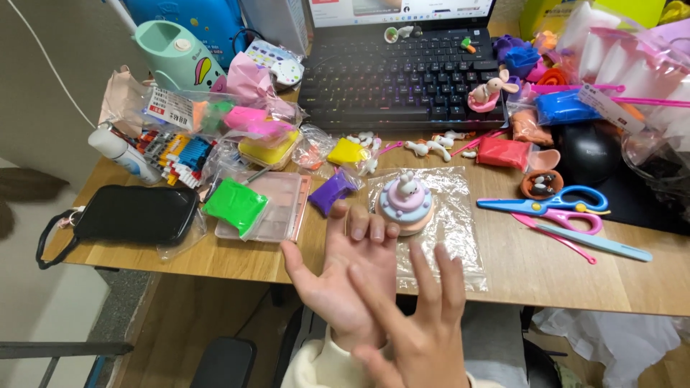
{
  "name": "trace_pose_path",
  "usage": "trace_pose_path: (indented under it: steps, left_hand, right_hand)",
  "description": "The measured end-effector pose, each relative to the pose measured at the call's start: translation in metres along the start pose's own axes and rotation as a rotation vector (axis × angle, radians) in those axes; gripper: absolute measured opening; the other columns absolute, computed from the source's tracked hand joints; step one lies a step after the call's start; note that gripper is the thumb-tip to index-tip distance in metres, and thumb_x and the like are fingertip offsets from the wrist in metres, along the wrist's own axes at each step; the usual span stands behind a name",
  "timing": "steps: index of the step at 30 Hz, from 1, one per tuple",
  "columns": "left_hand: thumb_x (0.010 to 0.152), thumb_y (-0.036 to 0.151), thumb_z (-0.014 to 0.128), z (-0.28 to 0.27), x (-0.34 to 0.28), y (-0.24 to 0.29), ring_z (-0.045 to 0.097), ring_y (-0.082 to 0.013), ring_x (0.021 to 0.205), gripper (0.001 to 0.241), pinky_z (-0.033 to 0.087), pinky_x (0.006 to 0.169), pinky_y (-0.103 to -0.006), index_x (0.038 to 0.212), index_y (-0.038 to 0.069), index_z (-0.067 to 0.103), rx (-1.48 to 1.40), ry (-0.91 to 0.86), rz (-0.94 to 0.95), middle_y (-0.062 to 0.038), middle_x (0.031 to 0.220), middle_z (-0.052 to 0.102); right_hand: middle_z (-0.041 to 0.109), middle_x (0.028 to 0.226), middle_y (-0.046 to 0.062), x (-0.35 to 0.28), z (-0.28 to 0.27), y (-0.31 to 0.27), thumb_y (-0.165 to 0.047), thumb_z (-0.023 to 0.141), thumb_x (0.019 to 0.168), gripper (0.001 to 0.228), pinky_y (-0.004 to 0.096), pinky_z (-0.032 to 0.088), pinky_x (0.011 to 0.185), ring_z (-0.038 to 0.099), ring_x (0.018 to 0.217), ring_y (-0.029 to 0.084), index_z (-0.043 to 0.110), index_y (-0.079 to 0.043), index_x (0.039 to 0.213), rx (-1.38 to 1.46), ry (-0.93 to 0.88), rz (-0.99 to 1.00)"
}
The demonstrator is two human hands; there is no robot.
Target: Molding and attaching small decorative clay pieces to a miniature pastry model
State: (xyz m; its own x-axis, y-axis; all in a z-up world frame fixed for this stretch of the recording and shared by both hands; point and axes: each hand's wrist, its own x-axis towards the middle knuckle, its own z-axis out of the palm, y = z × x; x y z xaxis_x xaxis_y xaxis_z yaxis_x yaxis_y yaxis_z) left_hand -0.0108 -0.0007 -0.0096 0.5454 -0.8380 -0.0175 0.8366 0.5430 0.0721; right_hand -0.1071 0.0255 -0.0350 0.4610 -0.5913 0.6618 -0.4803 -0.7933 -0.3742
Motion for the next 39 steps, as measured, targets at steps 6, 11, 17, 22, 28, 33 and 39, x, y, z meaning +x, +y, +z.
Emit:
trace_pose_path:
  steps: [6,11,17,22,28,33,39]
  left_hand:
    - [0.090,0.069,0.035,-0.004,0.004,0.008,0.041,-0.0208,0.070,0.065,0.039,0.075,-0.0361,0.100,0.007,0.052,0.003,-0.029,0.058,-0.005,0.079,0.038]
    - [0.089,0.069,0.037,0.001,-0.003,0.002,0.041,-0.0200,0.071,0.063,0.038,0.077,-0.0355,0.100,0.008,0.049,-0.029,-0.054,-0.014,-0.005,0.079,0.037]
    - [0.090,0.069,0.038,0.002,-0.002,0.001,0.041,-0.0196,0.071,0.063,0.039,0.076,-0.0350,0.099,0.008,0.051,-0.044,-0.049,-0.003,-0.004,0.078,0.037]
    - [0.090,0.071,0.035,0.005,-0.005,0.000,0.038,-0.0183,0.071,0.064,0.039,0.077,-0.0342,0.098,0.009,0.051,-0.011,-0.034,-0.032,-0.003,0.079,0.034]
    - [0.089,0.071,0.040,0.000,-0.004,0.000,0.040,-0.0174,0.067,0.062,0.040,0.075,-0.0342,0.097,0.011,0.054,-0.097,0.070,-0.063,-0.002,0.076,0.037]
    - [0.089,0.069,0.044,0.001,-0.005,0.002,0.039,-0.0175,0.068,0.060,0.040,0.075,-0.0340,0.097,0.010,0.056,-0.139,0.063,-0.079,-0.003,0.076,0.038]
    - [0.090,0.069,0.040,0.006,-0.006,0.001,0.037,-0.0176,0.068,0.059,0.039,0.075,-0.0342,0.097,0.010,0.050,-0.121,0.066,-0.080,-0.003,0.078,0.035]
  right_hand:
    - [0.025,0.155,0.022,-0.009,-0.001,0.002,-0.068,0.026,0.092,0.064,0.058,0.016,0.123,0.015,0.149,0.039,0.057,-0.030,0.133,0.000,0.042,-0.008]
    - [0.022,0.156,0.023,-0.001,-0.007,0.003,-0.065,0.025,0.093,0.063,0.058,0.014,0.122,0.012,0.149,0.041,0.055,-0.030,0.136,0.006,-0.019,0.010]
    - [0.021,0.157,0.024,-0.002,-0.008,-0.002,-0.064,0.025,0.093,0.063,0.058,0.014,0.123,0.010,0.150,0.041,0.056,-0.027,0.134,0.084,-0.024,0.039]
    - [0.017,0.158,0.022,0.003,-0.011,-0.001,-0.062,0.022,0.095,0.066,0.058,0.013,0.123,0.007,0.151,0.040,0.054,-0.022,0.136,0.154,-0.064,0.094]
    - [0.017,0.160,0.024,0.000,-0.011,0.001,-0.065,0.013,0.098,0.072,0.056,0.008,0.124,0.007,0.153,0.040,0.055,-0.019,0.134,0.273,-0.079,0.147]
    - [0.017,0.161,0.022,0.001,-0.014,0.000,-0.066,0.011,0.099,0.074,0.055,0.009,0.125,0.009,0.154,0.039,0.056,-0.018,0.133,0.287,-0.076,0.188]
    - [0.018,0.159,0.024,0.007,-0.009,0.005,-0.061,0.018,0.097,0.065,0.055,0.011,0.123,0.010,0.152,0.041,0.061,-0.024,0.128,0.151,-0.067,0.084]
